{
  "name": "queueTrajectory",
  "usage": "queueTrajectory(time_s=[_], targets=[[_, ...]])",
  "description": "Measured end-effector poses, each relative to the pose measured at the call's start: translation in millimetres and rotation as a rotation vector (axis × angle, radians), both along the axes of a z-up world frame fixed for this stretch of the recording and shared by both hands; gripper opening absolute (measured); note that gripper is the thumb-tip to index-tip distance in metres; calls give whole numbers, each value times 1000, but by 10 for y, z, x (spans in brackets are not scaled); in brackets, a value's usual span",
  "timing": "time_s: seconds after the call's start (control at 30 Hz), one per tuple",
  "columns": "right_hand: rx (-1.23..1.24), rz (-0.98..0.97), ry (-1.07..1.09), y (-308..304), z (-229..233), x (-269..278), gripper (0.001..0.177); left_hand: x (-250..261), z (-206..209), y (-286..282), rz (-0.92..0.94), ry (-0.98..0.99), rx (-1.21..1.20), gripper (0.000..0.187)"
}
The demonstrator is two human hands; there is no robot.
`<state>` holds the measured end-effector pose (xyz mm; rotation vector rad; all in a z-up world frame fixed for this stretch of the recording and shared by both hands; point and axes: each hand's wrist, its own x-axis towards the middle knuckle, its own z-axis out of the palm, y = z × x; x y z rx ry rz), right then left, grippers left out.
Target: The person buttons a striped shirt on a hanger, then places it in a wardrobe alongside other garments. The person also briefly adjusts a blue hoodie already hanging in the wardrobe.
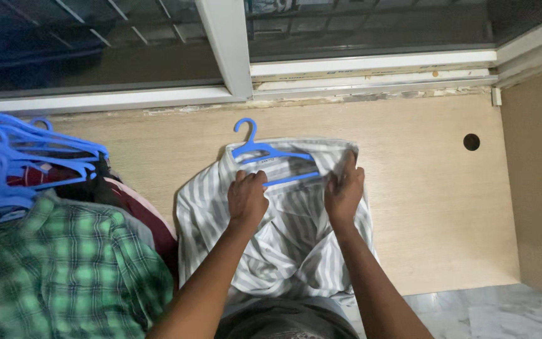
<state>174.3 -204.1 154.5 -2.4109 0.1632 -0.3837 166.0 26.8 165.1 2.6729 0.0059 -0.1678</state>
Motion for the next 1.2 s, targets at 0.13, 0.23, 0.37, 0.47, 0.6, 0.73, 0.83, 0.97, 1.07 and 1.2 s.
queueTrajectory(time_s=[0.13, 0.23, 0.37, 0.47, 0.6, 0.73, 0.83, 0.97, 1.07, 1.2], targets=[[-67, -58, -60, -42, 57, 39, 69, -149, 129, 137, 67, -90, -76, 19], [-35, -49, -69, -82, 136, 28, 70, -244, 205, 203, 105, -173, -97, 18], [11, -28, -27, -76, 320, 16, 65, -293, 306, 280, 185, -290, -172, 18], [95, 22, 104, 0, 452, -37, 67, -301, 380, 324, 207, -343, -185, 19], [73, 248, -64, 209, 510, -277, 67, -267, 505, 329, 277, -338, -215, 14], [44, 422, 77, 463, 412, -599, 47, -245, 606, 263, 259, -423, -267, 14], [133, 360, 224, 575, 337, -704, 34, -297, 623, 221, 184, -468, -295, 15], [882, 72, 500, 504, 333, -549, 46, -420, 626, 122, 38, -428, -266, 17], [1179, 102, 508, 465, 344, -408, 40, -533, 592, -11, -40, -369, -263, 20], [1246, 50, 463, 440, 475, -312, 23, -548, 495, -82, -47, -349, -346, 24]])
